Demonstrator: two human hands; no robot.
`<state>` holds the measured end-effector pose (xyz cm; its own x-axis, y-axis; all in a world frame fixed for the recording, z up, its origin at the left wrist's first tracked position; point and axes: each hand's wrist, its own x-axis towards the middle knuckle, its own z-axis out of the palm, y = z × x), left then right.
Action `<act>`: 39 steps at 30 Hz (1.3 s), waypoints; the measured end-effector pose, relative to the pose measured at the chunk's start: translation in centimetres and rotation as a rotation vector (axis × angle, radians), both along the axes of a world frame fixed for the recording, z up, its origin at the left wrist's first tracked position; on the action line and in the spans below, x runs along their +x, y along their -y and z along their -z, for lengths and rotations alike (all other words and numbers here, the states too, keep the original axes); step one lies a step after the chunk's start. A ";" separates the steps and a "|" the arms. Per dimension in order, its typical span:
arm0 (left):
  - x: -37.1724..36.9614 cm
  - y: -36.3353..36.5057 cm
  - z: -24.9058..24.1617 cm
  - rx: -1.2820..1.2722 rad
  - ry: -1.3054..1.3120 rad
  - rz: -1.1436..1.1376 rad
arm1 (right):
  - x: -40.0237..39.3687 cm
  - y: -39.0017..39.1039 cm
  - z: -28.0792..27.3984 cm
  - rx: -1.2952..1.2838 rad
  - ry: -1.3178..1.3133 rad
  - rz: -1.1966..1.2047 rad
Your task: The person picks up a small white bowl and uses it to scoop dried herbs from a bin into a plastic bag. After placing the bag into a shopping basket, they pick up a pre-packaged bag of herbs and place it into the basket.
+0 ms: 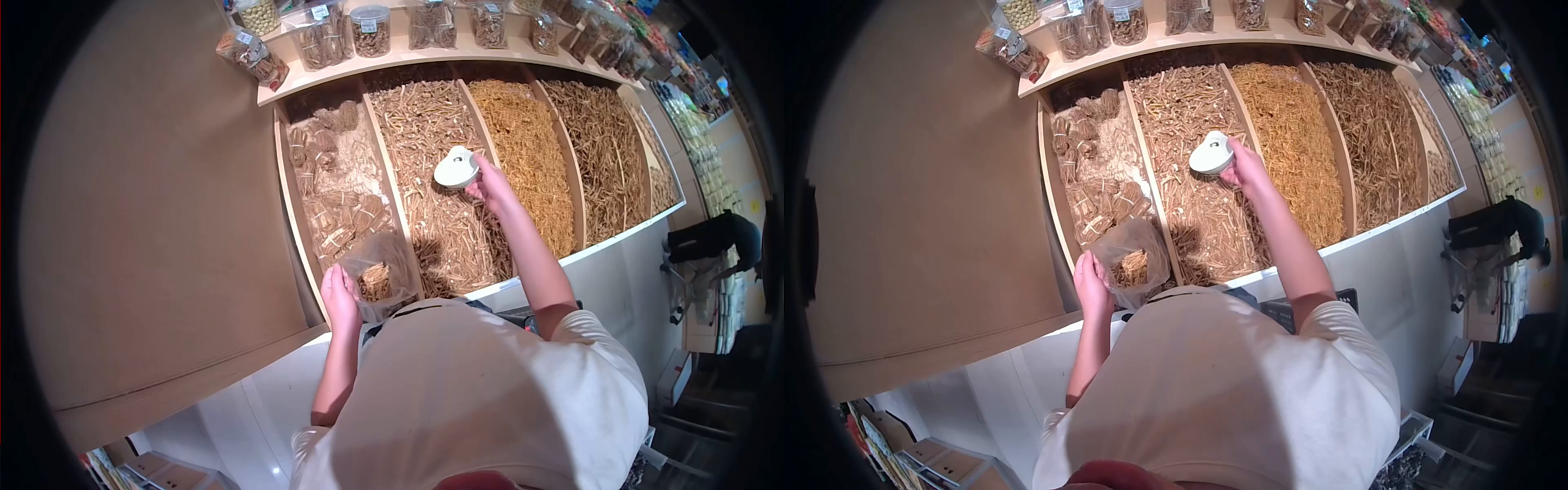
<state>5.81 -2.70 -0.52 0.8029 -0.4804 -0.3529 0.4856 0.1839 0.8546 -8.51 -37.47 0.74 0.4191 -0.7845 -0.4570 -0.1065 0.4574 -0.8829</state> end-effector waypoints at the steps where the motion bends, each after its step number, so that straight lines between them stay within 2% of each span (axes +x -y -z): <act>1: 0.0 0.2 -0.2 -0.001 -0.002 -0.002 | 0.2 1.4 -0.4 -0.184 -0.109 -0.033; 2: -0.2 0.3 -0.5 0.019 -0.004 -0.007 | 0.4 2.8 -0.8 -0.191 -0.104 -0.031; 4: -0.1 0.5 -0.9 0.017 -0.041 -0.009 | 1.1 4.7 -2.0 -0.836 -0.597 -0.031; 5: 0.0 0.5 -0.9 0.020 -0.084 -0.012 | 1.4 5.4 -2.4 -0.844 -0.595 -0.028; 7: 0.3 0.6 0.2 0.003 -0.099 -0.013 | 2.0 5.7 -4.7 -0.871 -0.829 -0.104; 9: 0.6 0.9 1.0 -0.023 0.019 -0.018 | 2.7 6.6 -4.4 -0.924 -0.864 -0.118; 11: 0.4 0.9 0.4 -0.007 -0.003 0.010 | 3.6 8.0 -3.7 -0.600 -0.800 -0.286; 13: 0.4 1.0 0.4 -0.018 -0.080 0.003 | 4.6 8.4 -2.4 -0.575 -0.728 -0.320; 15: 0.5 1.1 0.1 -0.012 -0.078 0.006 | 5.3 8.1 -2.5 -0.399 -0.643 -0.259; 19: 0.5 1.4 0.2 0.013 -0.082 -0.018 | 4.7 8.9 -1.3 -0.254 -0.483 -0.259; 21: 0.7 1.7 0.2 0.024 -0.086 -0.028 | 4.2 9.0 -0.6 -0.174 -0.484 -0.325; 24: 0.7 2.0 -0.2 0.031 -0.095 -0.044 | 4.1 7.7 -0.5 0.024 -0.332 -0.368; 28: 0.7 1.9 0.0 0.010 -0.098 -0.023 | 4.6 7.1 0.9 0.128 -0.227 -0.275; 31: 0.6 1.9 0.0 0.029 -0.083 -0.023 | 4.6 6.9 1.0 0.158 -0.256 -0.225; 39: 0.7 1.9 -0.2 0.013 -0.097 -0.014 | 3.9 7.0 2.4 0.220 -0.205 -0.242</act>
<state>6.47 -4.58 -0.28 0.7710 -0.4645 -0.4356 0.5639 0.1802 0.8059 -4.65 -44.47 -1.71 0.4625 -0.5481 -0.6969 -0.3984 0.5737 -0.7156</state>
